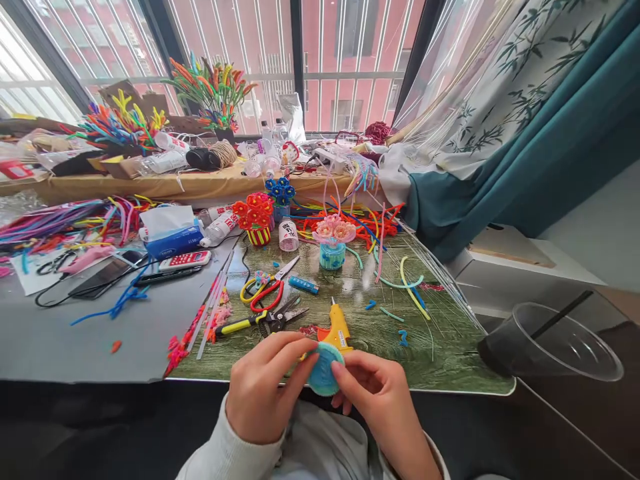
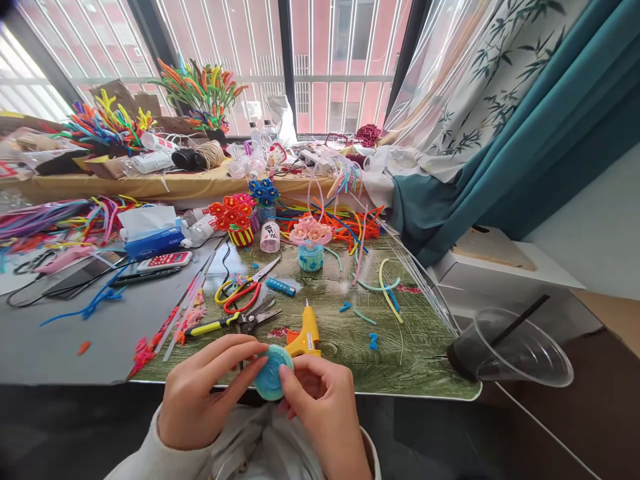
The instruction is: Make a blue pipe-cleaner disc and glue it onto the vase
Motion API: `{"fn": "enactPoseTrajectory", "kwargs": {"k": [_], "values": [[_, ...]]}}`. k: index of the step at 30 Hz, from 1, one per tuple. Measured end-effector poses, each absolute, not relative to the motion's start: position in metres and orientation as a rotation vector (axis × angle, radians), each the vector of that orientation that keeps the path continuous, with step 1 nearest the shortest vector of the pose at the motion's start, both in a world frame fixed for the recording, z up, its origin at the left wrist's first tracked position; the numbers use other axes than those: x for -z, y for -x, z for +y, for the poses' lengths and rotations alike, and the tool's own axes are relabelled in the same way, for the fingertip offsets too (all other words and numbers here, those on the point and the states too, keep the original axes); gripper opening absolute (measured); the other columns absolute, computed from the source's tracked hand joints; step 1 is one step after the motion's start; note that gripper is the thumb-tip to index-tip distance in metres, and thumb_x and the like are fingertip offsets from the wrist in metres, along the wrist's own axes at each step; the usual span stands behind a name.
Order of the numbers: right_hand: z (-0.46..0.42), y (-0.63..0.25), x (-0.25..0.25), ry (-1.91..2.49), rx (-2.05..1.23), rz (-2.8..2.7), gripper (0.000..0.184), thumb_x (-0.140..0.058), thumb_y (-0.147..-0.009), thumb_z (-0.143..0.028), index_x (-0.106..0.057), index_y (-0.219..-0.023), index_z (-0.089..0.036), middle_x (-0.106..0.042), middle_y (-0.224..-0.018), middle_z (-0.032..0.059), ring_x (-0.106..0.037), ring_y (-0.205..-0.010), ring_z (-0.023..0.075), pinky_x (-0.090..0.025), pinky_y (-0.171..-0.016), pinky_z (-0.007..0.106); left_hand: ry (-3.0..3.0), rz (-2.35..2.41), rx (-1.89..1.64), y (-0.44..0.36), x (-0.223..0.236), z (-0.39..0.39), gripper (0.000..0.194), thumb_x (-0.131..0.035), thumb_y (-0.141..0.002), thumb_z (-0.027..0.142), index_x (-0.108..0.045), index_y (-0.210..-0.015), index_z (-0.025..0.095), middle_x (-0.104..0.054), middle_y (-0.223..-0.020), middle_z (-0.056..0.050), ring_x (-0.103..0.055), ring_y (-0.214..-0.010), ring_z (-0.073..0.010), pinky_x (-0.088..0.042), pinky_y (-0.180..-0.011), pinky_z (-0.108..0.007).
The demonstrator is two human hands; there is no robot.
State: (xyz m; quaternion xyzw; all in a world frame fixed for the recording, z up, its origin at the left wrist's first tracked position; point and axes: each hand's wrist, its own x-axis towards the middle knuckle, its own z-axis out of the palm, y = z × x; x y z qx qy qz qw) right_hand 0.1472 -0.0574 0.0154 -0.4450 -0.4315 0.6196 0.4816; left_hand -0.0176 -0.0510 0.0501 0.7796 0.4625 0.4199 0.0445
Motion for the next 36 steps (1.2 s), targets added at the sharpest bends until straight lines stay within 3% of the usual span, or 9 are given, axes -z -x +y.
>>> {"fn": "enactPoseTrajectory", "kwargs": {"k": [8, 17, 25, 36], "values": [[-0.054, -0.156, -0.015, 1.207, -1.32, -1.247, 0.027, -0.067, -0.082, -0.044, -0.078, -0.091, -0.021, -0.073, -0.073, 0.0039, -0.064, -0.058, 0.0151, -0.05, -0.05, 0.021, -2.802, 1.516, -1.215, -0.002, -0.056, -0.045, 0.018, -0.051, -0.092, 0.016, -0.069, -0.091, 0.017, -0.076, -0.081, -0.005, -0.07, -0.067, -0.0148, -0.055, -0.065, -0.022], [-0.042, -0.152, -0.012, 1.279, -1.155, -1.302, 0.025, -0.063, -0.085, -0.041, -0.076, -0.083, -0.021, -0.069, -0.069, 0.0034, -0.063, -0.057, 0.0154, -0.054, -0.055, 0.023, -3.094, 1.405, -1.158, -0.001, -0.043, -0.031, 0.025, -0.042, -0.093, 0.013, -0.065, -0.103, 0.012, -0.077, -0.089, -0.012, -0.073, -0.084, -0.0219, -0.058, -0.076, -0.029], [-0.025, -0.133, -0.006, 1.372, -1.271, -1.159, 0.029, -0.063, -0.084, -0.045, -0.078, -0.092, -0.022, -0.072, -0.073, 0.0044, -0.066, -0.062, 0.0177, -0.054, -0.057, 0.024, -3.083, 1.253, -1.184, 0.008, -0.036, -0.007, 0.021, -0.048, -0.092, 0.013, -0.067, -0.094, 0.006, -0.077, -0.085, -0.014, -0.074, -0.081, -0.0227, -0.058, -0.078, -0.029], [-0.011, -0.097, 0.002, 1.488, -0.956, -1.108, 0.024, -0.063, -0.084, -0.038, -0.08, -0.081, -0.021, -0.071, -0.066, 0.0025, -0.062, -0.059, 0.0157, -0.051, -0.055, 0.023, -2.941, 1.25, -1.213, 0.033, -0.025, 0.008, 0.018, -0.05, -0.093, 0.013, -0.066, -0.098, 0.005, -0.077, -0.088, -0.014, -0.074, -0.083, -0.0219, -0.059, -0.077, -0.028]]}}
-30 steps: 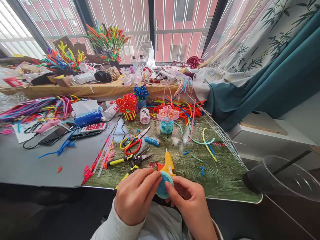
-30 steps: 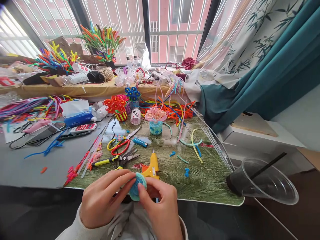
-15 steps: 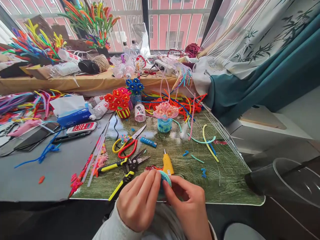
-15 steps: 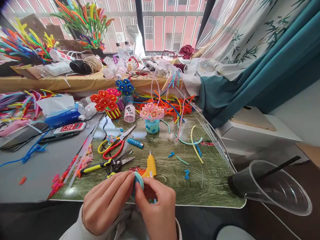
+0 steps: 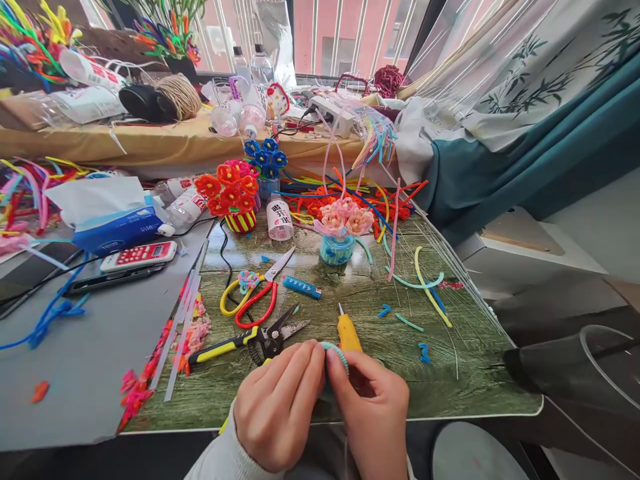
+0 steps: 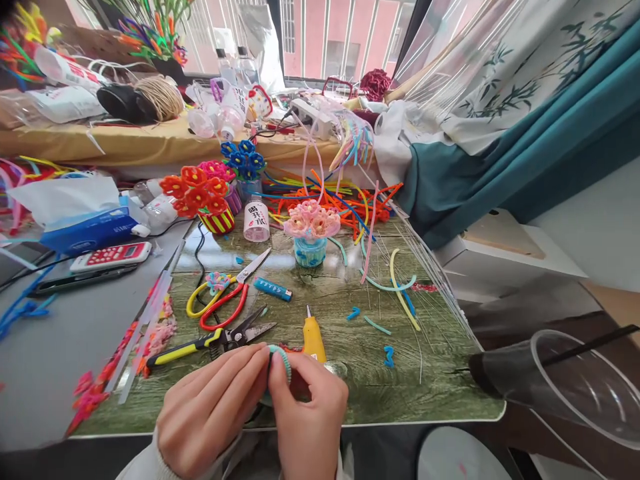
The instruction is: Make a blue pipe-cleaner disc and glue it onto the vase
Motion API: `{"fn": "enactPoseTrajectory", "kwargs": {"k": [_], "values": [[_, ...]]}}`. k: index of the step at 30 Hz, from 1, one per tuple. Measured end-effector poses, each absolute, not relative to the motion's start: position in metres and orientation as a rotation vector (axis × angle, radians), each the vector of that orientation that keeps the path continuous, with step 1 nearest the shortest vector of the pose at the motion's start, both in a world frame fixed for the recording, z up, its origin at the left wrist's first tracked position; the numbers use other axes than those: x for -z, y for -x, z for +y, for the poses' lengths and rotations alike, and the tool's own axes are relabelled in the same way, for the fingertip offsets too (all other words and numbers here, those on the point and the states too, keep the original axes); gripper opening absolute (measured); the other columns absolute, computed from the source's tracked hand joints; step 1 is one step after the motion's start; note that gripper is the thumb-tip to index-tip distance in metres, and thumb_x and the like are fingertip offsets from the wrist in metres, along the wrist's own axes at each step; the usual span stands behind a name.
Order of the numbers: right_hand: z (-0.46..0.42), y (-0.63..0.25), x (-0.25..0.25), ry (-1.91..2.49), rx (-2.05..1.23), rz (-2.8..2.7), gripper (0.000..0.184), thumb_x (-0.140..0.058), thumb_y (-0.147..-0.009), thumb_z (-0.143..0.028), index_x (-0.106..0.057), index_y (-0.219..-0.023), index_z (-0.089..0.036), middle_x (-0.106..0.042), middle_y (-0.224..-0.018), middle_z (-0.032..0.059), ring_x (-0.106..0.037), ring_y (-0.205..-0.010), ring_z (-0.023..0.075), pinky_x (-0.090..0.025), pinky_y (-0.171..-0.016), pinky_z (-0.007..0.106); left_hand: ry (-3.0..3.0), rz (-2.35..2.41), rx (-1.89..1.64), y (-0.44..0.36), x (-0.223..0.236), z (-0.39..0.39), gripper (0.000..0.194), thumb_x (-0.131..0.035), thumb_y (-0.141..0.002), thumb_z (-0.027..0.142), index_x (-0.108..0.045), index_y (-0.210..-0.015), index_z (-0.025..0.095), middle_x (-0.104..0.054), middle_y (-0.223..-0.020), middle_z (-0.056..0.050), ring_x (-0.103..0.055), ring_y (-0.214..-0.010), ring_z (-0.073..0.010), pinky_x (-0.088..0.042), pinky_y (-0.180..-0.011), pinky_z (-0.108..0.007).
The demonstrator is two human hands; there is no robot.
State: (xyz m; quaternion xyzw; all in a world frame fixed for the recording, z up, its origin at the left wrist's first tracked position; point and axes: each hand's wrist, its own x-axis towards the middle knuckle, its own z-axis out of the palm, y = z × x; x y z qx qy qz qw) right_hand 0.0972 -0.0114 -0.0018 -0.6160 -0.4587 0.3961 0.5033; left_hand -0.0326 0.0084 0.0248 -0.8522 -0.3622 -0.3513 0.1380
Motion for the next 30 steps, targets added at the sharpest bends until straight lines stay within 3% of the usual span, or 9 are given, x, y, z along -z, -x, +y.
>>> {"fn": "enactPoseTrajectory", "kwargs": {"k": [9, 15, 21, 25, 27, 30], "values": [[-0.011, -0.089, -0.004, 1.481, -0.851, -1.061, 0.018, -0.066, -0.081, -0.034, -0.079, -0.076, -0.022, -0.068, -0.062, -0.0007, -0.059, -0.054, 0.0126, -0.047, -0.051, 0.021, 2.441, -1.189, 1.181, 0.034, -0.022, 0.011, 0.013, -0.057, -0.091, 0.011, -0.069, -0.091, 0.005, -0.077, -0.082, -0.01, -0.073, -0.077, -0.0151, -0.055, -0.077, -0.021], [-0.012, -0.086, -0.01, 1.573, -0.87, -0.909, 0.026, -0.066, -0.08, -0.041, -0.076, -0.067, -0.02, -0.06, -0.054, -0.0018, -0.046, -0.047, 0.0103, -0.039, -0.046, 0.021, 2.391, -1.302, 1.214, 0.03, -0.024, 0.012, 0.008, -0.062, -0.087, 0.01, -0.07, -0.091, 0.009, -0.077, -0.08, -0.006, -0.071, -0.072, -0.0099, -0.05, -0.078, -0.016], [-0.008, -0.093, -0.015, 1.574, -0.897, -0.818, 0.037, -0.068, -0.076, -0.046, -0.067, -0.053, -0.018, -0.05, -0.047, -0.0015, -0.04, -0.044, 0.0093, -0.034, -0.041, 0.021, 2.289, -1.664, 1.314, 0.029, -0.026, 0.018, 0.008, -0.058, -0.086, 0.009, -0.062, -0.082, 0.016, -0.066, -0.069, 0.003, -0.061, -0.059, -0.0051, -0.045, -0.065, -0.015], [-0.006, -0.095, -0.017, 1.499, -1.049, -0.692, 0.034, -0.07, -0.075, -0.048, -0.07, -0.059, -0.018, -0.052, -0.046, -0.0023, -0.043, -0.039, 0.0078, -0.034, -0.037, 0.018, 2.175, -1.814, 0.966, 0.043, -0.021, 0.022, 0.029, -0.053, -0.091, 0.022, -0.054, -0.062, 0.019, -0.052, -0.049, 0.005, -0.048, -0.043, -0.0084, -0.033, -0.048, -0.024], [-0.005, -0.096, -0.017, 1.442, -1.151, -0.61, 0.031, -0.071, -0.075, -0.048, -0.071, -0.065, -0.018, -0.052, -0.045, -0.0029, -0.047, -0.036, 0.0078, -0.033, -0.034, 0.016, 2.055, -1.853, 0.74, 0.053, -0.019, 0.025, 0.035, -0.055, -0.091, 0.029, -0.053, -0.057, 0.02, -0.052, -0.047, 0.004, -0.049, -0.042, -0.0118, -0.027, -0.045, -0.028], [-0.004, -0.096, -0.016, 1.374, -1.223, -0.548, 0.029, -0.072, -0.074, -0.046, -0.072, -0.07, -0.018, -0.054, -0.045, -0.003, -0.05, -0.034, 0.0081, -0.033, -0.032, 0.015, 2.053, -1.829, 0.742, 0.06, -0.02, 0.028, 0.015, -0.058, -0.09, 0.027, -0.067, -0.08, 0.019, -0.068, -0.072, -0.002, -0.062, -0.062, -0.0161, -0.037, -0.053, -0.028]]}}
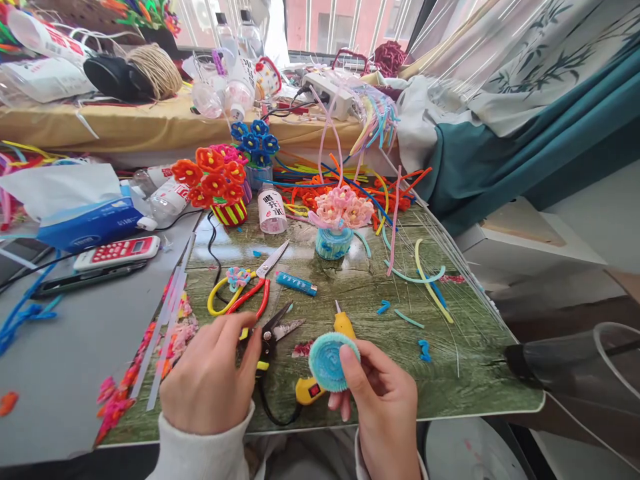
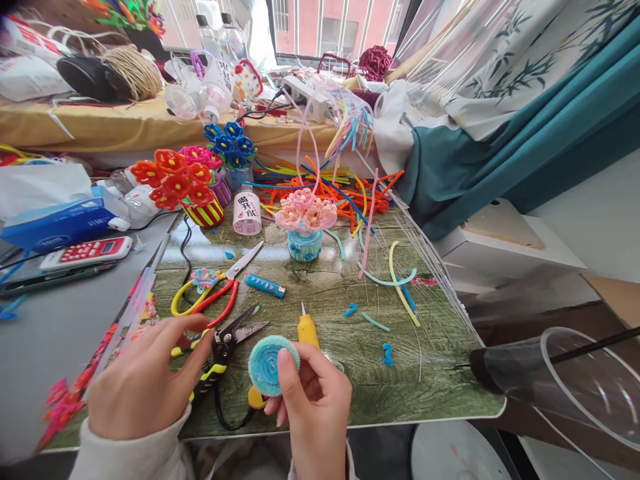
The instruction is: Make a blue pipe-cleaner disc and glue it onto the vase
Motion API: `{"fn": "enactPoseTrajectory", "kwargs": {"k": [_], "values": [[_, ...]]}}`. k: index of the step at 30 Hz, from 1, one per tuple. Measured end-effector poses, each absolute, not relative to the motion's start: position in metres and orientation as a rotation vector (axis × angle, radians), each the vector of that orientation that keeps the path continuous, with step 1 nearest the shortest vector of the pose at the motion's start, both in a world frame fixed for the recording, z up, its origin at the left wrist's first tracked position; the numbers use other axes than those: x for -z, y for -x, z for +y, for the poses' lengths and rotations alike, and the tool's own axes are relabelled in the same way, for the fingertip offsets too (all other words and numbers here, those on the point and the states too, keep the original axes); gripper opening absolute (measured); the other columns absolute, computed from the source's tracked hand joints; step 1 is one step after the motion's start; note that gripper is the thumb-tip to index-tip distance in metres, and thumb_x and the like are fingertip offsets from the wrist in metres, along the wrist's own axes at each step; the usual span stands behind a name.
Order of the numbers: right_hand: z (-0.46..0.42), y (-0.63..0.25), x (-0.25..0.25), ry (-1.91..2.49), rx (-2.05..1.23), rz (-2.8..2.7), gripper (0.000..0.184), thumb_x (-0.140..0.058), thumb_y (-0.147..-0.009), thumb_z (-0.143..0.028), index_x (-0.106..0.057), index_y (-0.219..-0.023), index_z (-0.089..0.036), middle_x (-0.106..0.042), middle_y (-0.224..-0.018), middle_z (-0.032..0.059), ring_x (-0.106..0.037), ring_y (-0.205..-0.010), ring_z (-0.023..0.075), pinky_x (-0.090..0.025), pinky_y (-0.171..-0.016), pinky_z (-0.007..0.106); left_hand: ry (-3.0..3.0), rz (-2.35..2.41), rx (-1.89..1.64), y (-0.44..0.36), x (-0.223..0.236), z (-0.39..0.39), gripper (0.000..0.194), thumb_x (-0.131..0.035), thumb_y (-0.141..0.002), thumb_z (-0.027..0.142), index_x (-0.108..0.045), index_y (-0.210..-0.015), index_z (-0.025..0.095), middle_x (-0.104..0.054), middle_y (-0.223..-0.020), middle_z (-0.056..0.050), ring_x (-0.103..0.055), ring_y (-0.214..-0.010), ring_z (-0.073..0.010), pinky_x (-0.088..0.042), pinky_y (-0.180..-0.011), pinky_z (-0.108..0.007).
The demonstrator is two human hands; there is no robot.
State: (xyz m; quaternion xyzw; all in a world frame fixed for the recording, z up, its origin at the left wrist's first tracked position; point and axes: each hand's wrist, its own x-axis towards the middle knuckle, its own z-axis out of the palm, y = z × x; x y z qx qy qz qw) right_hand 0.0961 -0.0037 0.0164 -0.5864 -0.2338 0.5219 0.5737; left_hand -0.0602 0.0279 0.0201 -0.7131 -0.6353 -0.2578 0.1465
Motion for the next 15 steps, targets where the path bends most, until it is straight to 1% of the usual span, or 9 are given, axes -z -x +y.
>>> {"fn": "enactPoseTrajectory", "kwargs": {"k": [1, 2, 3, 5, 7, 9, 15], "values": [[-0.004, -0.096, -0.016, 1.37, -1.226, -0.546, 0.029, -0.073, -0.074, -0.046, -0.072, -0.071, -0.017, -0.055, -0.045, -0.0031, -0.051, -0.034, 0.008, -0.034, -0.032, 0.014, 2.121, -1.775, 0.85, 0.059, -0.022, 0.028, 0.011, -0.058, -0.09, 0.024, -0.068, -0.09, 0.018, -0.07, -0.082, -0.003, -0.064, -0.069, -0.0163, -0.041, -0.06, -0.028], [-0.004, -0.096, -0.016, 1.374, -1.224, -0.552, 0.028, -0.073, -0.074, -0.046, -0.072, -0.071, -0.017, -0.055, -0.045, -0.0032, -0.051, -0.034, 0.008, -0.035, -0.032, 0.014, 2.205, -1.705, 0.973, 0.057, -0.025, 0.028, 0.011, -0.059, -0.089, 0.021, -0.068, -0.095, 0.018, -0.07, -0.088, -0.004, -0.065, -0.075, -0.0158, -0.044, -0.066, -0.027], [-0.004, -0.096, -0.016, 1.383, -1.216, -0.566, 0.028, -0.072, -0.075, -0.046, -0.072, -0.071, -0.017, -0.055, -0.045, -0.0033, -0.052, -0.035, 0.0082, -0.037, -0.033, 0.014, 2.292, -1.63, 1.095, 0.053, -0.028, 0.027, 0.011, -0.06, -0.088, 0.017, -0.068, -0.095, 0.017, -0.07, -0.089, -0.004, -0.065, -0.078, -0.0147, -0.046, -0.072, -0.025], [-0.005, -0.095, -0.017, 1.404, -1.186, -0.605, 0.027, -0.072, -0.075, -0.045, -0.072, -0.071, -0.018, -0.057, -0.047, -0.0028, -0.053, -0.036, 0.0085, -0.038, -0.034, 0.015, 2.423, -1.522, 1.243, 0.044, -0.033, 0.023, 0.01, -0.063, -0.085, 0.01, -0.068, -0.091, 0.015, -0.07, -0.087, -0.004, -0.063, -0.078, -0.0126, -0.047, -0.076, -0.023], [-0.006, -0.094, -0.017, 1.413, -1.146, -0.645, 0.025, -0.071, -0.076, -0.043, -0.074, -0.072, -0.019, -0.061, -0.051, -0.0015, -0.055, -0.037, 0.0088, -0.039, -0.034, 0.015, 2.46, -1.463, 1.255, 0.035, -0.036, 0.02, 0.011, -0.066, -0.082, 0.007, -0.069, -0.09, 0.013, -0.07, -0.085, -0.005, -0.061, -0.076, -0.0129, -0.046, -0.075, -0.024], [-0.007, -0.093, -0.016, 1.418, -1.095, -0.689, 0.021, -0.07, -0.078, -0.041, -0.075, -0.074, -0.02, -0.064, -0.056, -0.0008, -0.056, -0.039, 0.0088, -0.039, -0.035, 0.015, 2.459, -1.42, 1.209, 0.029, -0.037, 0.017, 0.01, -0.068, -0.081, 0.008, -0.07, -0.09, 0.012, -0.072, -0.084, -0.005, -0.059, -0.074, -0.0144, -0.046, -0.072, -0.026], [-0.009, -0.092, -0.008, 1.434, -0.927, -0.879, 0.014, -0.067, -0.082, -0.034, -0.075, -0.078, -0.023, -0.065, -0.063, -0.0015, -0.057, -0.045, 0.0093, -0.042, -0.04, 0.017, 2.45, -1.307, 1.059, 0.03, -0.034, 0.018, 0.01, -0.067, -0.082, 0.011, -0.072, -0.09, 0.01, -0.075, -0.082, -0.006, -0.06, -0.071, -0.0184, -0.044, -0.069, -0.031]]}}
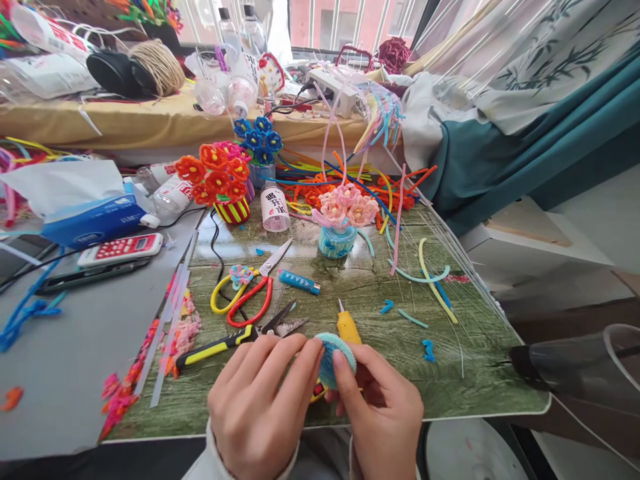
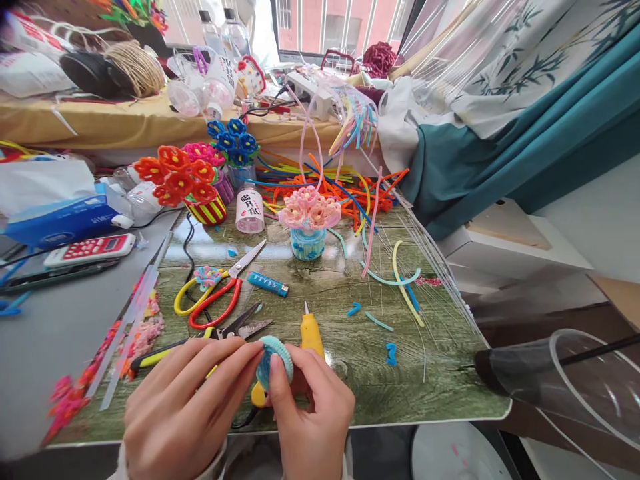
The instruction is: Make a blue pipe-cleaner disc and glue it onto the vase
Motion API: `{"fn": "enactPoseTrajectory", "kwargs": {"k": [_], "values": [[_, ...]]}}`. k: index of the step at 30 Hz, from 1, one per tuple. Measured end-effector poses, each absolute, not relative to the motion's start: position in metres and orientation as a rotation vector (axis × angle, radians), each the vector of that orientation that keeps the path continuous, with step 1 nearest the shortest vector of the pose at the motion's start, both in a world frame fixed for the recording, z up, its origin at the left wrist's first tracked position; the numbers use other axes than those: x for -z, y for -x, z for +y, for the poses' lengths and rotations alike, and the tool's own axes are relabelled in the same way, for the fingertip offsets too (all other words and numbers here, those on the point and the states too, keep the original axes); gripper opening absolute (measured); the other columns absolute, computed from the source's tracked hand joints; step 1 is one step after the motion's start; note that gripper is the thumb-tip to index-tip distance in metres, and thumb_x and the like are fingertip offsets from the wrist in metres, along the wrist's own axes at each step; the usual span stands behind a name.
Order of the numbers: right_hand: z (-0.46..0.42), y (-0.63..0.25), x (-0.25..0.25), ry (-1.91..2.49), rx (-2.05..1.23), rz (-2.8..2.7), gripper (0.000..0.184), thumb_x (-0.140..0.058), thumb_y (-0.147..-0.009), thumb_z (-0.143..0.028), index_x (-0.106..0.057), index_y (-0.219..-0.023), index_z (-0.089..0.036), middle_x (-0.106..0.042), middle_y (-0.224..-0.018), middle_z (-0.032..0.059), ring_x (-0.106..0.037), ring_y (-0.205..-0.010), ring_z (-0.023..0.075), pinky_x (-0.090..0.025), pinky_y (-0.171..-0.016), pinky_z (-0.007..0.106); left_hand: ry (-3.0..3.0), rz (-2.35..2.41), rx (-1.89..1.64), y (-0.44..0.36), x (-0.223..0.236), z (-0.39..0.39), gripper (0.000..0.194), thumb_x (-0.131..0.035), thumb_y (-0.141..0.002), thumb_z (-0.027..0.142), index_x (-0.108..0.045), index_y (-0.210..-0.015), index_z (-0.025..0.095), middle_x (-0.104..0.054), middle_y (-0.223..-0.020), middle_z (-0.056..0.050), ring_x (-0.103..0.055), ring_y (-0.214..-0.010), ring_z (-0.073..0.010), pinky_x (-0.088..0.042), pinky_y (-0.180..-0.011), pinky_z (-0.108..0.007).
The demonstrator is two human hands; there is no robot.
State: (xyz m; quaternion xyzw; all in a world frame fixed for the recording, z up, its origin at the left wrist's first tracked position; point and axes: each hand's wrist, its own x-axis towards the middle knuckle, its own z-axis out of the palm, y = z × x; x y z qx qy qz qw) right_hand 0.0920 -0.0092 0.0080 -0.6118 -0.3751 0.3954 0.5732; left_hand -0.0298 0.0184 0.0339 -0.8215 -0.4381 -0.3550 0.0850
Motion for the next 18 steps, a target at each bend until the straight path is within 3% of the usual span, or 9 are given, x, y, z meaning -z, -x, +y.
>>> {"fn": "enactPoseTrajectory", "kwargs": {"k": [10, 18], "values": [[-0.011, -0.09, -0.001, 1.416, -0.793, -1.028, 0.011, -0.066, -0.084, -0.029, -0.074, -0.083, -0.021, -0.068, -0.072, 0.0012, -0.061, -0.059, 0.013, -0.049, -0.05, 0.021, 2.406, -1.188, 0.945, 0.03, -0.03, 0.016, 0.014, -0.062, -0.085, 0.011, -0.072, -0.093, 0.005, -0.076, -0.085, -0.009, -0.061, -0.075, -0.0224, -0.043, -0.07, -0.034], [-0.006, -0.093, 0.007, 1.448, -0.853, -1.105, 0.012, -0.066, -0.084, -0.03, -0.074, -0.086, -0.022, -0.069, -0.068, 0.0, -0.057, -0.05, 0.0111, -0.049, -0.047, 0.02, 2.43, -1.118, 1.053, 0.031, -0.021, 0.015, 0.013, -0.067, -0.082, 0.009, -0.071, -0.092, 0.001, -0.076, -0.085, -0.015, -0.064, -0.078, -0.0239, -0.047, -0.072, -0.034]]}}
